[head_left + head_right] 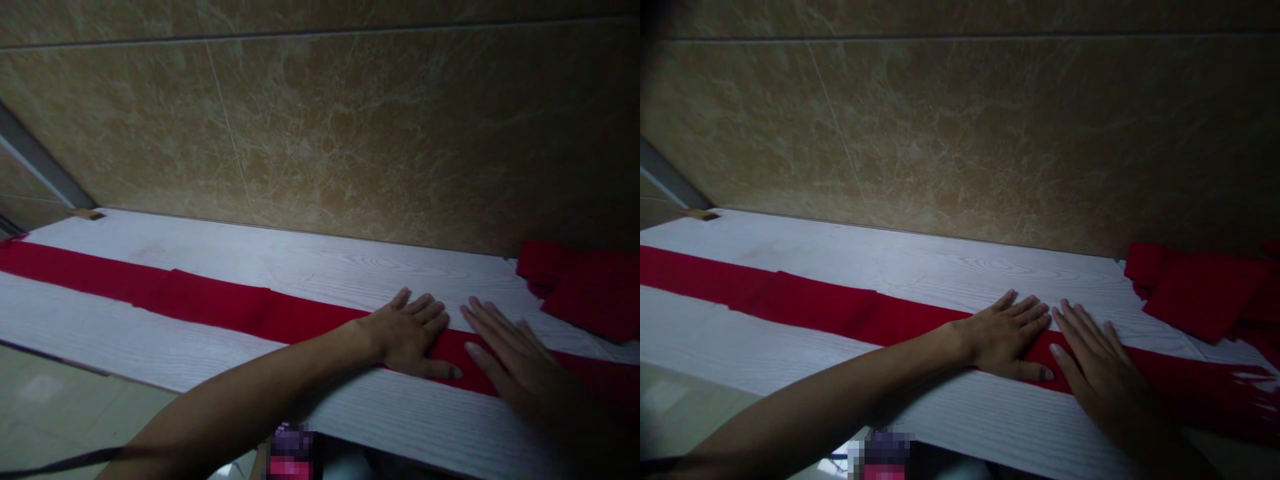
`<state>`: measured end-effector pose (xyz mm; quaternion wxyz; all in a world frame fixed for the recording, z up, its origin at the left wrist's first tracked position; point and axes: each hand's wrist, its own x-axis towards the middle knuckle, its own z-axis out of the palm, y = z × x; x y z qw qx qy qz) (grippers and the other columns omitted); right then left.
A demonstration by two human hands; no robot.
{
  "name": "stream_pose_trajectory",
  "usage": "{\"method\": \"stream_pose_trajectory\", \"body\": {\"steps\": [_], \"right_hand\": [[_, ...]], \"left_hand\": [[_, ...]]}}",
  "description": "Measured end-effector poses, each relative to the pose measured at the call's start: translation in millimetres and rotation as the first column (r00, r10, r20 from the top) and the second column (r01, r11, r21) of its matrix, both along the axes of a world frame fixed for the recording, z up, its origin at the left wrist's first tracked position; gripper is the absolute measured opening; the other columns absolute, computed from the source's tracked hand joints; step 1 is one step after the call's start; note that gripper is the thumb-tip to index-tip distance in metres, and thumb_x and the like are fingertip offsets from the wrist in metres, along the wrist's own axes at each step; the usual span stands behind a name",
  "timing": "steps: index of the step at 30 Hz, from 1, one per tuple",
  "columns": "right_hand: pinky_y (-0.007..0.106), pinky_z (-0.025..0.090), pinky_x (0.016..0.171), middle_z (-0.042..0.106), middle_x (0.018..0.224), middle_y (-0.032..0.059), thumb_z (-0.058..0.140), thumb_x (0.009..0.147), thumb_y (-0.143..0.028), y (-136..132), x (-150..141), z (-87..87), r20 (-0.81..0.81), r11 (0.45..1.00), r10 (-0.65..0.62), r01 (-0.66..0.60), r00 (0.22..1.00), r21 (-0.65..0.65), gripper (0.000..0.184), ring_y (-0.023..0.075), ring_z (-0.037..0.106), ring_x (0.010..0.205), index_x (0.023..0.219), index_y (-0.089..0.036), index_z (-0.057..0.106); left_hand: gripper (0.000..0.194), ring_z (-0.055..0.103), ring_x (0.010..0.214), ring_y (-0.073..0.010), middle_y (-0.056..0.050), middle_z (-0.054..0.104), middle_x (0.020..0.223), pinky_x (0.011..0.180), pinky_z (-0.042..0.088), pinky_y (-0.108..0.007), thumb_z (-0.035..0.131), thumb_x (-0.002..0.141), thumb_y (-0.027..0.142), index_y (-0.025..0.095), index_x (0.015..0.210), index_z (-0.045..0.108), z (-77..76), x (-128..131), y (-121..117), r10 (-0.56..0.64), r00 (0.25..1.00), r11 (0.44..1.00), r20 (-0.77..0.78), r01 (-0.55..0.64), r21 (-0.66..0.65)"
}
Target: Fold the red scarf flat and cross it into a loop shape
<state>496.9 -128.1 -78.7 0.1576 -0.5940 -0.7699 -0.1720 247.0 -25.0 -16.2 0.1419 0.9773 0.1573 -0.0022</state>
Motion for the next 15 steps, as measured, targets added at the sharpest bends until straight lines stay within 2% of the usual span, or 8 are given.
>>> {"method": "stream_pose_trajectory", "body": {"steps": [1, 3, 6, 10, 12, 15], "right_hand": [[0.063, 0.036, 0.119, 0.045, 0.16, 0.0134, 0.034, 0.104, -0.034, 2.5, -10.7, -4.5, 0.03, 0.998, 0.06, -0.06, 0.998, 0.002, 0.056, 0.0301, 0.035, 0.152, 0.157, -0.018, 0.04], [0.065, 0.033, 0.12, 0.047, 0.159, 0.0133, 0.032, 0.104, -0.028, 3.7, -24.2, -11.8, 0.069, 0.988, 0.149, -0.151, 0.986, 0.023, 0.05, 0.0306, 0.034, 0.153, 0.149, -0.019, 0.051], [0.068, 0.025, 0.122, 0.049, 0.157, 0.0129, 0.03, 0.103, -0.027, 0.3, -27.3, -16.6, 0.08, 0.987, 0.16, -0.162, 0.984, 0.019, 0.048, 0.0329, 0.032, 0.153, 0.137, -0.021, 0.064], [0.07, 0.028, 0.12, 0.046, 0.158, 0.0159, 0.033, 0.103, -0.036, -1.5, -22.6, -16.8, 0.048, 0.997, 0.074, -0.072, 0.996, -0.03, 0.055, 0.0363, 0.038, 0.15, 0.152, -0.018, 0.049], [0.069, 0.031, 0.119, 0.046, 0.158, 0.0169, 0.033, 0.103, -0.037, -1.0, -23.0, -15.9, 0.044, 0.996, 0.086, -0.086, 0.995, -0.014, 0.058, 0.0362, 0.04, 0.149, 0.157, -0.017, 0.042], [0.068, 0.03, 0.12, 0.047, 0.157, 0.0171, 0.028, 0.104, -0.036, -0.2, -26.8, -13.8, 0.051, 0.996, 0.093, -0.093, 0.994, -0.001, 0.058, 0.0347, 0.04, 0.149, 0.157, -0.017, 0.041]], "left_hand": [[0.095, 0.004, 0.161, -0.0319, -0.018, 0.013, 0.171, 0.131, 0.002, -0.055, 0.041, 0.099, 0.068, 0.003, 0.164, 0.015, 0.2, -0.1, -0.1, 0.006, 1.0, 1.0, 0.003, -0.006, -0.005], [0.097, 0.006, 0.161, -0.0322, -0.018, 0.014, 0.171, 0.131, 0.003, -0.055, 0.04, 0.099, 0.069, 0.004, 0.165, 0.012, 0.8, -0.6, -0.2, 0.012, 1.0, 1.0, 0.009, -0.012, -0.014], [0.096, 0.006, 0.161, -0.0327, -0.017, 0.013, 0.171, 0.131, 0.004, -0.056, 0.038, 0.099, 0.07, 0.005, 0.165, 0.011, 1.5, -1.2, -0.4, 0.005, 1.0, 1.0, 0.003, -0.005, -0.019], [0.096, 0.005, 0.161, -0.0327, -0.017, 0.012, 0.172, 0.13, 0.004, -0.057, 0.034, 0.099, 0.07, 0.003, 0.165, 0.012, 0.8, -1.1, -0.2, 0.008, 1.0, 1.0, -0.005, -0.008, -0.018], [0.096, 0.005, 0.161, -0.0325, -0.017, 0.012, 0.172, 0.13, 0.004, -0.057, 0.032, 0.098, 0.069, 0.002, 0.164, 0.013, 0.1, -0.9, -0.2, 0.014, 1.0, 1.0, -0.01, -0.015, -0.016], [0.093, 0.005, 0.161, -0.0317, -0.017, 0.012, 0.172, 0.13, 0.005, -0.057, 0.031, 0.099, 0.066, 0.002, 0.164, 0.014, -1.0, -0.7, 0.0, 0.016, 1.0, 1.0, -0.013, -0.017, -0.008]]}}
